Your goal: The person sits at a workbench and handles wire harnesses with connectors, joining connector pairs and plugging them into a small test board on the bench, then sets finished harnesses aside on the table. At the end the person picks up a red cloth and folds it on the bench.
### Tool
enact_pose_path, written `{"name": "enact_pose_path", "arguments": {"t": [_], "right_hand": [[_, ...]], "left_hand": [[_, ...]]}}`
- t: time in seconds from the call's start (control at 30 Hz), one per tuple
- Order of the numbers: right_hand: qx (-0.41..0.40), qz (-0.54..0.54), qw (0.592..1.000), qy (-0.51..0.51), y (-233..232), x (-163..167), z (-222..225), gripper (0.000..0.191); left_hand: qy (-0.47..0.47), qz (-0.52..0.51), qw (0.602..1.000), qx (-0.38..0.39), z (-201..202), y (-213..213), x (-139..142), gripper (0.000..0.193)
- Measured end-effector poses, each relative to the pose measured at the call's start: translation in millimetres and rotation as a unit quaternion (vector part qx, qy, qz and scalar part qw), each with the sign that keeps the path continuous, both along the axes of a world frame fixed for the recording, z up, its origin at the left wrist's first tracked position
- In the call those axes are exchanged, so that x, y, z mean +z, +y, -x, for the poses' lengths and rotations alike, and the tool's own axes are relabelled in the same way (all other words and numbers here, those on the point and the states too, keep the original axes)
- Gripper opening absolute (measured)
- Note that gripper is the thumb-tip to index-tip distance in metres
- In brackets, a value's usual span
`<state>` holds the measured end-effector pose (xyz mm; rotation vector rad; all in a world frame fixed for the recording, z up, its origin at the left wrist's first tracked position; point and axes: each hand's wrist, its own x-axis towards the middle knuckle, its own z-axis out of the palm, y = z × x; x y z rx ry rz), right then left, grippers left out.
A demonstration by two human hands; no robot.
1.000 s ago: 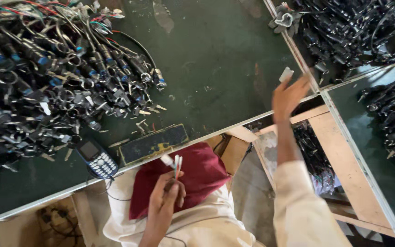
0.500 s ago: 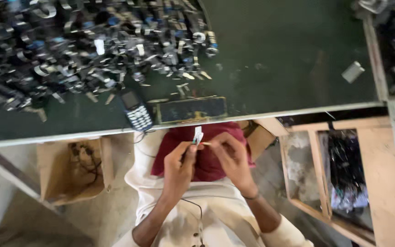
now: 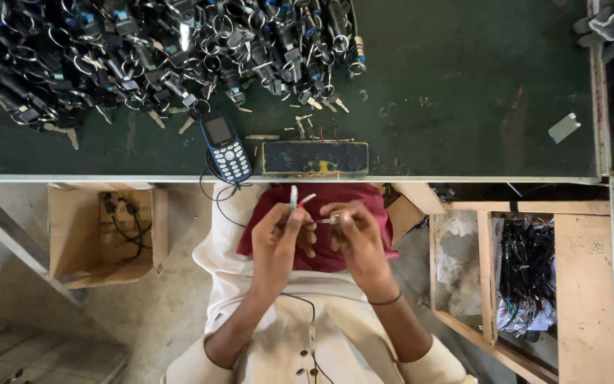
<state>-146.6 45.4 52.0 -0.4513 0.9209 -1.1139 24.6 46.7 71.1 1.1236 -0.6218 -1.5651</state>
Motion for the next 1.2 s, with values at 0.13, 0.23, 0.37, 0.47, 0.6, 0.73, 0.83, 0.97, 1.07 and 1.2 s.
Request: {"name": "enact_pose_path", "arguments": {"t": [0.13, 0.23, 0.37, 0.47, 0.6, 0.73, 0.83, 0.97, 1.07, 1.2], "right_hand": [[0.03, 0.065, 0.996, -0.05, 4.4, 17.1, -1.7, 0.014], [0.075, 0.02, 0.994, 0.076, -3.8, 27.4, -1.6, 0.025], [0.077, 0.004, 0.99, 0.12, -9.7, 32.0, -7.1, 0.028], [0.06, 0.026, 0.988, 0.137, -6.9, 32.5, -9.7, 0.028], [0.057, 0.022, 0.998, 0.028, -3.6, 31.0, -8.9, 0.03], [0.038, 0.052, 0.995, 0.075, -2.0, 24.5, -12.0, 0.023], [0.005, 0.089, 0.985, 0.15, -0.7, 17.7, -15.1, 0.019], [0.001, 0.084, 0.984, 0.158, -0.3, 11.6, -12.8, 0.018], [-0.01, 0.105, 0.974, 0.202, -1.0, 9.5, -10.1, 0.022], [-0.009, 0.083, 0.981, 0.177, 0.2, 9.1, -11.9, 0.017]], "left_hand": [[0.065, 0.004, 0.995, -0.081, -1.0, 1.7, -8.6, 0.012], [0.057, 0.0, 0.992, -0.109, 0.9, 3.9, -15.4, 0.012], [0.056, 0.002, 0.991, -0.118, 1.7, 5.6, -21.4, 0.014], [0.046, 0.008, 0.992, -0.118, 0.6, 8.2, -22.9, 0.017], [0.086, 0.008, 0.987, -0.136, -2.4, 8.6, -22.6, 0.023], [0.106, 0.03, 0.984, -0.141, -0.8, 6.3, -16.4, 0.026], [-0.005, 0.031, 0.991, -0.13, 4.5, 8.0, -4.9, 0.026], [-0.201, 0.093, 0.969, -0.11, 5.6, 7.9, 11.6, 0.02], [-0.292, 0.194, 0.932, -0.096, 3.4, 6.4, 18.8, 0.016], [-0.243, 0.144, 0.953, -0.105, 4.8, 6.9, 17.3, 0.013]]}}
